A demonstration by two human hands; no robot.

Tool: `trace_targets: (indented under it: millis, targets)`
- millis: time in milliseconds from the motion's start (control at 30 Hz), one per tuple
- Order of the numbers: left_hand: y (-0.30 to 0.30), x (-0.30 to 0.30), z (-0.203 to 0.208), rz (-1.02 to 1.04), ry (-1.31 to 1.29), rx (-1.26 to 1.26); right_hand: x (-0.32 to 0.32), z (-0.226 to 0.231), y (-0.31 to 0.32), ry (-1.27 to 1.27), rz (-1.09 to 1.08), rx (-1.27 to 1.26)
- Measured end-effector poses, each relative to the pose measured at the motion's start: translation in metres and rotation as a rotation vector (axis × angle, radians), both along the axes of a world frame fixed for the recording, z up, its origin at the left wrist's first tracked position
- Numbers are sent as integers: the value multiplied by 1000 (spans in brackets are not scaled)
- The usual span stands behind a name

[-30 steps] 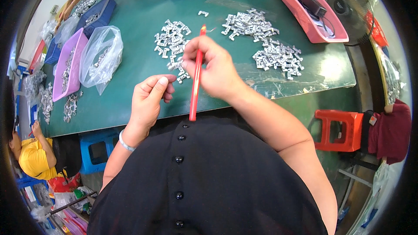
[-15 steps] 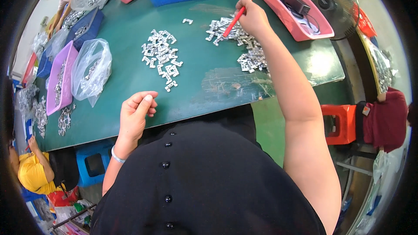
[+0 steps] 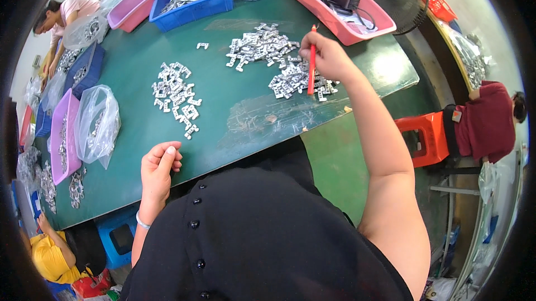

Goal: The person picks up metal pieces from the workbench one by one, marks them with a red pencil, and sorts them into piles on the table.

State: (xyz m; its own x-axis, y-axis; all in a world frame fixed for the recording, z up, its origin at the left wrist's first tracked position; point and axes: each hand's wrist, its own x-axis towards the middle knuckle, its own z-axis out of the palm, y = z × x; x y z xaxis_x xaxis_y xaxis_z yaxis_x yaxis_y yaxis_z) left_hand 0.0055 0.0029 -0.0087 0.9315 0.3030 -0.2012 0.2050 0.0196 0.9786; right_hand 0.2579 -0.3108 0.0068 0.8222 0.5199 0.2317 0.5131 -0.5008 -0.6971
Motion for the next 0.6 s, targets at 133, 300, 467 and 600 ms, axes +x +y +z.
trace_targets:
  millis: [133,300,467,600]
  targets:
    - [-7,11,0,-51,26,50,-14,0,2,31,28,-118]
    - [-22,34,3,-128,26,87,-12,-5,11,-146,165,-121]
    - [-36,57,2,-230,-15,151,-7,-5,10,-168,274,-117]
    - [-41,70,1,-291,-28,155,-6,-5,7,-168,380,-163]
